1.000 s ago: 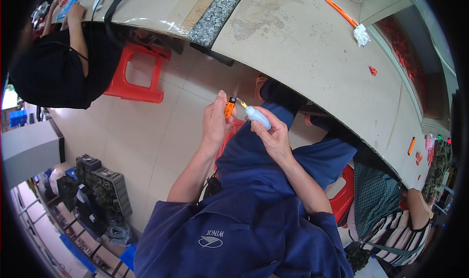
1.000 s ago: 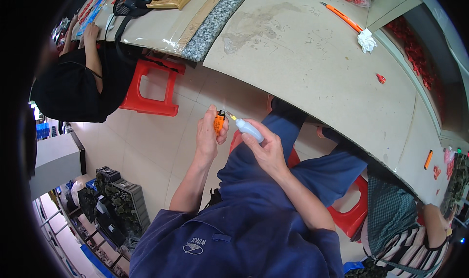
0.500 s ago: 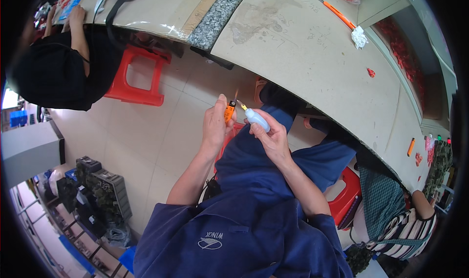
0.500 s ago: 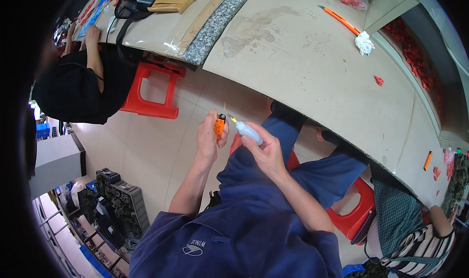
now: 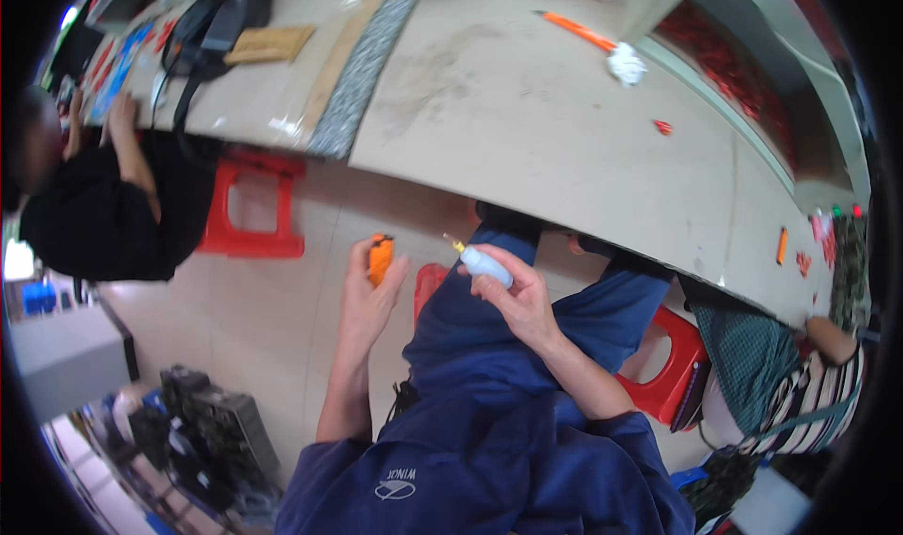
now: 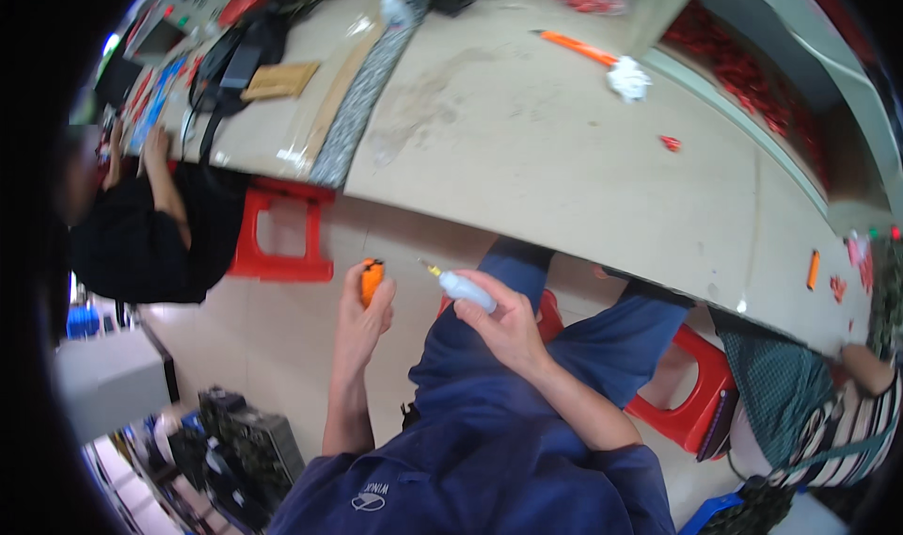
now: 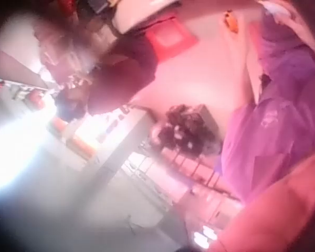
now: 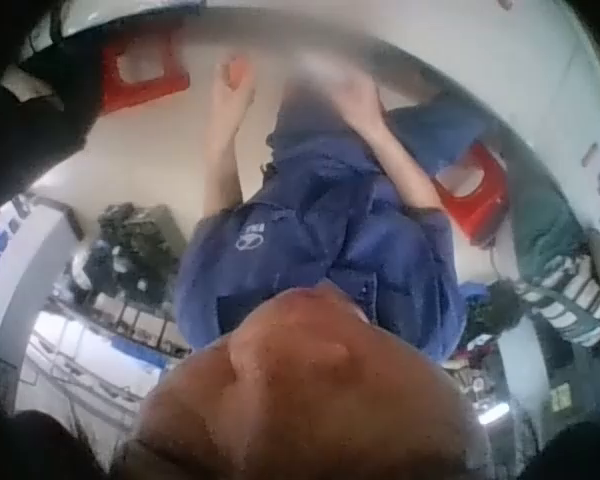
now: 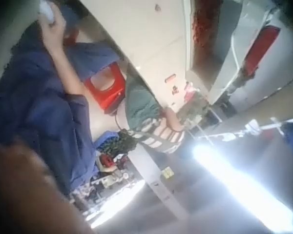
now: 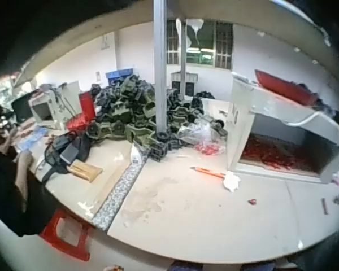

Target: The person unblocks a glue bottle nozzle using a lighter, applies glue onto plastic toy components, and presses the pieces together by hand to assemble them.

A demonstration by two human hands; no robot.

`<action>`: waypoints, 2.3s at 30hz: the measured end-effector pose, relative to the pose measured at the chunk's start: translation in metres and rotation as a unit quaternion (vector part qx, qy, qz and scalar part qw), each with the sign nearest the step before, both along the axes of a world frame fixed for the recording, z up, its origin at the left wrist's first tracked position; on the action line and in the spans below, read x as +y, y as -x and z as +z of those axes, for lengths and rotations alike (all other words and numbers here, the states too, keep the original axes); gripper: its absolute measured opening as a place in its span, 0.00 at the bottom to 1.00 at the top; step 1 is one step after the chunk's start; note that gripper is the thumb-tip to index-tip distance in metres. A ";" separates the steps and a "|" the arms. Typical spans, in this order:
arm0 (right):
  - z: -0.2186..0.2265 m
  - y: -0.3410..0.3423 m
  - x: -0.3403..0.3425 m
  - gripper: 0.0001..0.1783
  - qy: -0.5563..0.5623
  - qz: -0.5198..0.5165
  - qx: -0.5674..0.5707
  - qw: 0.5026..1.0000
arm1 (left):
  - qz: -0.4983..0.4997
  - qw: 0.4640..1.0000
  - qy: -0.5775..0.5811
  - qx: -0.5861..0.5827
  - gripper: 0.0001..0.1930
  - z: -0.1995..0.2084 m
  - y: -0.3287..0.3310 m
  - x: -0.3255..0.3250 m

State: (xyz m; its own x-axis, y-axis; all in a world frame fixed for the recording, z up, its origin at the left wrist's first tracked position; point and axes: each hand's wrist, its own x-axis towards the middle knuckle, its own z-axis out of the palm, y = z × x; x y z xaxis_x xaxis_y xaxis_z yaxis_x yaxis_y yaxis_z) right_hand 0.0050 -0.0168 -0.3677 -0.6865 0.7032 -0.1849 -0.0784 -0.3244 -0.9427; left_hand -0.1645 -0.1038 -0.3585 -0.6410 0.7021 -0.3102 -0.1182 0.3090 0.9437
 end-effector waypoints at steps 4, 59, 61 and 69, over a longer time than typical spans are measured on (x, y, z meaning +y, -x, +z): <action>0.027 -0.030 0.016 0.22 -0.002 -0.058 0.064 0.996 | -0.061 0.980 0.012 0.189 0.09 0.047 0.005 0.034; 0.026 -0.249 0.166 0.19 -0.139 -0.421 0.025 0.896 | -0.647 0.761 0.035 -0.013 0.09 0.080 -0.158 0.170; 0.028 -0.245 0.170 0.20 -0.140 -0.421 0.015 0.896 | -0.560 0.802 -0.067 0.198 0.08 0.097 -0.153 0.198; 0.035 -0.239 0.168 0.19 -0.141 -0.420 0.000 0.897 | -0.463 0.754 -0.163 0.436 0.10 0.048 -0.149 0.315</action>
State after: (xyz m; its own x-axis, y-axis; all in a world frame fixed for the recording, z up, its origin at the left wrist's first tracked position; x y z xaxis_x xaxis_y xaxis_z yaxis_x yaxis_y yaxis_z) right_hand 0.2444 0.1512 -0.3329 0.1063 0.9909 0.0822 -0.1826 0.1008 -0.9780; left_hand -0.0153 0.2112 -0.3106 0.3112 0.9215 0.2323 0.7149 -0.3880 0.5817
